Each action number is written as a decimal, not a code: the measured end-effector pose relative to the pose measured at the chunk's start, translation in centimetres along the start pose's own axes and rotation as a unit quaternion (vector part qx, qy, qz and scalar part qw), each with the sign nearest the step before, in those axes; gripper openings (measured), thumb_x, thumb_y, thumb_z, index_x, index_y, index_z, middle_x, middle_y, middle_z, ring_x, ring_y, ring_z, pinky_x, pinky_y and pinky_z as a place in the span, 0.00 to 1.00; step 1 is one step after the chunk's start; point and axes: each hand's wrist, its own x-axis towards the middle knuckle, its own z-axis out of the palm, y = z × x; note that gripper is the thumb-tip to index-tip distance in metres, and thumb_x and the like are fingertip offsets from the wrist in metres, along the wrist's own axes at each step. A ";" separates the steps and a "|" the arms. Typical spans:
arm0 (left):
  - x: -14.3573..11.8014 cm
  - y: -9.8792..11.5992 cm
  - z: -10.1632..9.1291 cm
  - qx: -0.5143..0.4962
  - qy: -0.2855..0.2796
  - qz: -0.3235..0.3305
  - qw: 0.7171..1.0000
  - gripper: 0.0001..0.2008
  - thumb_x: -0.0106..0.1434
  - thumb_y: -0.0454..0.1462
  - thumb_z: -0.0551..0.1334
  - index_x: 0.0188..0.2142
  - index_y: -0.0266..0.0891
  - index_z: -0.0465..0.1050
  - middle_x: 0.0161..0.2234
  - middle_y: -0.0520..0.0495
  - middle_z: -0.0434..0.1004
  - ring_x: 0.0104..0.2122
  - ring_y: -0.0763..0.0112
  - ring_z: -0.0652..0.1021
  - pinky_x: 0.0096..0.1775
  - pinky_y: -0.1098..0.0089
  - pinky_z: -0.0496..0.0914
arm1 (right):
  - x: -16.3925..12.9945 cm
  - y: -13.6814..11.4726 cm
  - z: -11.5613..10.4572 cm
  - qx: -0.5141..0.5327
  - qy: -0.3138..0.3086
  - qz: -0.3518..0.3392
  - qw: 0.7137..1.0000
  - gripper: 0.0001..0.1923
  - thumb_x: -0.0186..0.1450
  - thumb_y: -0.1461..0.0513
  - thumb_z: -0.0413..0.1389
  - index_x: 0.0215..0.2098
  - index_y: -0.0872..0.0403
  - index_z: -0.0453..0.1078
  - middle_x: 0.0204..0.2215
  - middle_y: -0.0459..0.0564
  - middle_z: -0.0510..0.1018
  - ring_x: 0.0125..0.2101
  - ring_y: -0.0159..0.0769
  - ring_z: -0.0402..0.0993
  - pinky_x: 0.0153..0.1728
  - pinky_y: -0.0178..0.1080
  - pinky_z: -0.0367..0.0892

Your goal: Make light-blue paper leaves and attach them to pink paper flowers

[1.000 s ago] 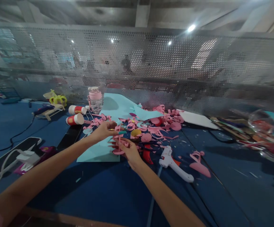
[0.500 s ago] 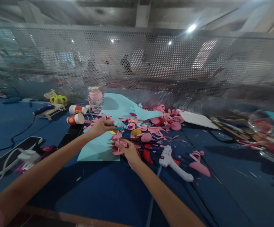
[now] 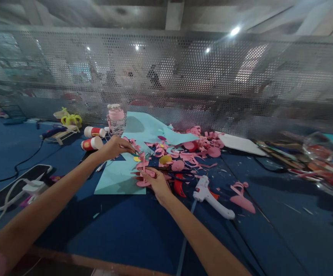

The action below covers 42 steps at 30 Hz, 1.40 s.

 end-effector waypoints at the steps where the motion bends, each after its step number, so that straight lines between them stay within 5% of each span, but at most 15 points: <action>1: 0.0 0.0 -0.4 -0.015 0.008 -0.002 1.000 0.06 0.51 0.37 0.64 0.26 0.36 0.77 0.25 0.47 0.79 0.27 0.71 0.78 0.30 0.75 0.71 | 0.0 0.0 0.0 0.001 0.000 0.000 1.000 0.15 0.50 0.59 0.63 0.36 0.55 0.72 0.32 0.49 0.80 0.32 0.38 0.77 0.32 0.39 0.73; 8: 0.5 -0.8 -2.5 -0.154 0.287 0.004 0.945 0.15 0.55 0.45 0.60 0.32 0.33 0.74 0.26 0.45 0.78 0.22 0.71 0.77 0.28 0.70 0.74 | -0.1 -0.3 0.2 0.012 0.010 -0.001 1.000 0.16 0.47 0.59 0.64 0.34 0.55 0.72 0.30 0.48 0.80 0.29 0.37 0.77 0.31 0.38 0.73; 10: 0.5 -0.7 -2.5 -0.130 0.237 0.007 0.963 0.16 0.56 0.43 0.60 0.40 0.34 0.73 0.34 0.42 0.79 0.30 0.67 0.79 0.33 0.68 0.74 | -0.1 -0.2 0.1 0.014 0.013 -0.001 1.000 0.17 0.46 0.59 0.65 0.34 0.55 0.72 0.30 0.48 0.80 0.29 0.37 0.77 0.30 0.37 0.73; 13: 0.3 0.1 -1.6 -0.053 0.046 0.044 0.997 0.27 0.51 0.39 0.65 0.51 0.40 0.65 0.49 0.41 0.70 0.48 0.61 0.72 0.46 0.62 0.69 | 0.1 0.1 -0.1 0.003 0.015 0.001 1.000 0.17 0.47 0.59 0.64 0.35 0.55 0.72 0.31 0.49 0.80 0.29 0.37 0.77 0.30 0.37 0.73; 15: 0.1 0.8 -0.5 0.008 -0.019 0.074 0.997 0.30 0.49 0.38 0.66 0.52 0.43 0.64 0.52 0.43 0.67 0.52 0.60 0.68 0.50 0.60 0.65 | 0.2 0.4 -0.3 -0.012 0.008 -0.001 1.000 0.17 0.49 0.58 0.63 0.37 0.55 0.72 0.32 0.50 0.80 0.30 0.37 0.77 0.30 0.37 0.73; 22: -0.2 0.7 2.1 0.058 0.020 0.117 0.991 0.13 0.54 0.37 0.63 0.40 0.41 0.75 0.40 0.45 0.77 0.41 0.67 0.75 0.47 0.65 0.67 | 0.3 0.8 -0.4 -0.054 -0.010 -0.032 0.998 0.19 0.49 0.56 0.62 0.38 0.56 0.71 0.33 0.51 0.79 0.32 0.41 0.77 0.31 0.41 0.73; 33: -0.2 0.3 2.2 0.053 0.031 0.109 0.992 0.11 0.53 0.39 0.64 0.38 0.43 0.76 0.35 0.46 0.78 0.36 0.69 0.77 0.42 0.67 0.69 | 0.4 1.2 -0.7 -0.084 -0.007 -0.047 0.995 0.17 0.50 0.57 0.62 0.36 0.55 0.71 0.33 0.51 0.80 0.31 0.41 0.77 0.33 0.43 0.72; 38: -0.1 0.0 1.9 -0.024 0.021 0.071 0.997 0.23 0.54 0.40 0.63 0.51 0.44 0.66 0.47 0.43 0.73 0.45 0.65 0.74 0.46 0.63 0.67 | 0.3 0.7 -0.3 -0.023 0.010 -0.031 0.999 0.16 0.49 0.58 0.63 0.36 0.54 0.71 0.32 0.49 0.80 0.32 0.40 0.77 0.32 0.41 0.73; 42: 0.1 -1.2 2.4 -0.128 -0.029 -0.046 0.990 0.31 0.52 0.40 0.64 0.55 0.38 0.60 0.54 0.33 0.64 0.48 0.58 0.72 0.41 0.62 0.70 | 0.5 0.3 -0.5 0.052 0.050 -0.018 0.997 0.19 0.47 0.58 0.64 0.37 0.53 0.70 0.35 0.48 0.79 0.34 0.38 0.77 0.34 0.40 0.73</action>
